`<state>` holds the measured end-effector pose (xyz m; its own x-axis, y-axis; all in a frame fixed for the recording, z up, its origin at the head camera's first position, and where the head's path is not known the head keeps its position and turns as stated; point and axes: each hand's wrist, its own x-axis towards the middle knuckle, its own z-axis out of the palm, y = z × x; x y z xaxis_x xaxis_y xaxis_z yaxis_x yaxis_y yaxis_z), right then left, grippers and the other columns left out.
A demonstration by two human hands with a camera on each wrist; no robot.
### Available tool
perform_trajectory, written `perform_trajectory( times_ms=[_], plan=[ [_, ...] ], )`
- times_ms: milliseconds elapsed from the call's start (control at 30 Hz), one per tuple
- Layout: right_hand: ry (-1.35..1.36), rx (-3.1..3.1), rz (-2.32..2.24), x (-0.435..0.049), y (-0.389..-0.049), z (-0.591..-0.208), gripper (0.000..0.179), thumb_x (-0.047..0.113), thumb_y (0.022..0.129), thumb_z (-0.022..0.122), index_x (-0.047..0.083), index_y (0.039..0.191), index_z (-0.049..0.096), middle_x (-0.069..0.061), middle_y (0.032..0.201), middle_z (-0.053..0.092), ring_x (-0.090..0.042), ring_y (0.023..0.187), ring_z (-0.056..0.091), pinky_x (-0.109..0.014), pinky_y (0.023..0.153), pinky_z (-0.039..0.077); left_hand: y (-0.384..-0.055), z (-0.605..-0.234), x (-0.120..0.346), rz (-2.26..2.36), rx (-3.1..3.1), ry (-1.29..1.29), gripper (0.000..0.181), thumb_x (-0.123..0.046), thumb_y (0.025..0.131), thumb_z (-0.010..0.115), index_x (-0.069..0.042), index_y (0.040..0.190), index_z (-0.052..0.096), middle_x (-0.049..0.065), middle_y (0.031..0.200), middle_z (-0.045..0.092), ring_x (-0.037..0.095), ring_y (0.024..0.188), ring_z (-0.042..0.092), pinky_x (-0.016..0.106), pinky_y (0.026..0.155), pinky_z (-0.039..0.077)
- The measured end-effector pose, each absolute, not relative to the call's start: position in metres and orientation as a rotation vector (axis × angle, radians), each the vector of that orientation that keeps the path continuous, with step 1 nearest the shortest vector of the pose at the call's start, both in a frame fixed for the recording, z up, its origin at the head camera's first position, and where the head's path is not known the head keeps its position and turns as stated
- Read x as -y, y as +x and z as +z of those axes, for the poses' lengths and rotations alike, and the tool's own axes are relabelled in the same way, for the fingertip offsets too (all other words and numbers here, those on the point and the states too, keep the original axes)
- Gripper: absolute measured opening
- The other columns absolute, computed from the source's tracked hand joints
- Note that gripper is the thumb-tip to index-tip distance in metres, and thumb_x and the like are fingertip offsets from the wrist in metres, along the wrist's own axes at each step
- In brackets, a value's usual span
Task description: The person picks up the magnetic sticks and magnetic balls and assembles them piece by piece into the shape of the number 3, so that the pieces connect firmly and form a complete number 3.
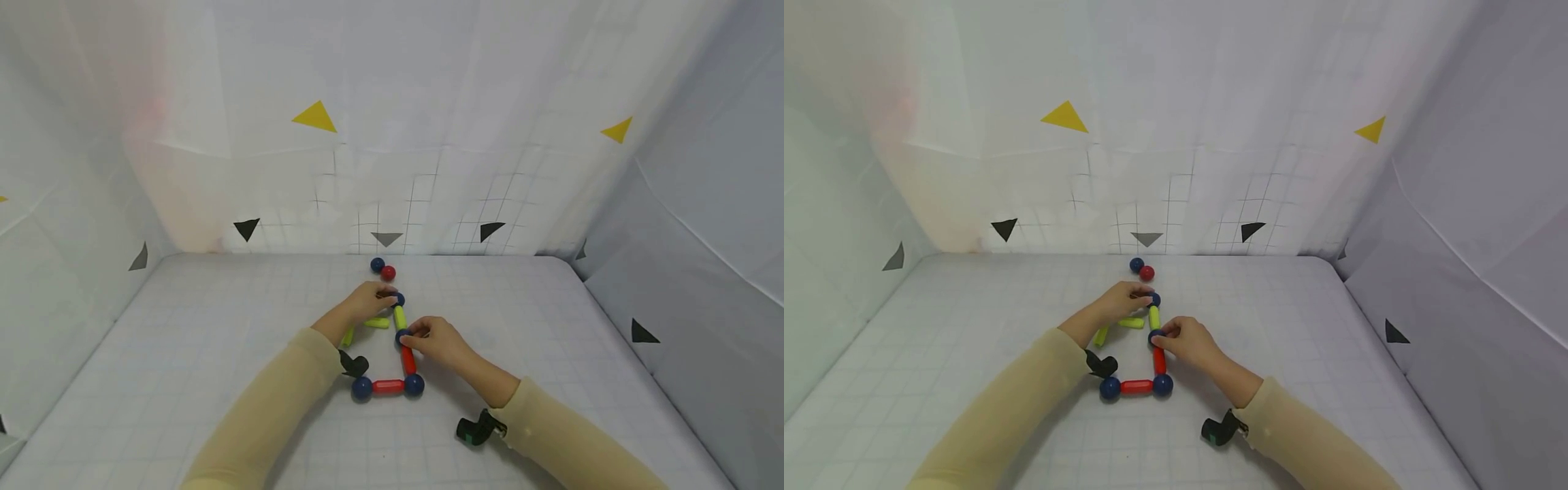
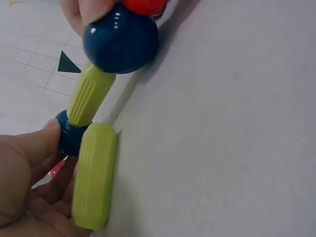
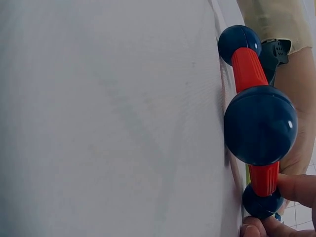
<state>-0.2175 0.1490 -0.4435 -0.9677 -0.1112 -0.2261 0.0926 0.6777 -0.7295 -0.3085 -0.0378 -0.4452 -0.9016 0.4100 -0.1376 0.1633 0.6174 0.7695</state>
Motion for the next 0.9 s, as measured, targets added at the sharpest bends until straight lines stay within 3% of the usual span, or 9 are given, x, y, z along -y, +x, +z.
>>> perform_trajectory(
  times_ms=[900],
  plan=[
    [-0.026,-2.64,-1.197,-0.1515,-0.2159,-0.4448,0.031,0.03,0.089,0.077,0.007,0.107,0.07,-0.002,0.089,0.066,-0.018,0.081,0.06,-0.03,0.068,0.052,-0.3065,-0.4464,0.0363,1.223,-2.547,0.411,0.034,-0.026,0.1,0.063,-0.011,0.13,0.064,0.006,0.125,0.065,0.021,0.114,0.059,0.038,0.104,0.045]
  ],
)
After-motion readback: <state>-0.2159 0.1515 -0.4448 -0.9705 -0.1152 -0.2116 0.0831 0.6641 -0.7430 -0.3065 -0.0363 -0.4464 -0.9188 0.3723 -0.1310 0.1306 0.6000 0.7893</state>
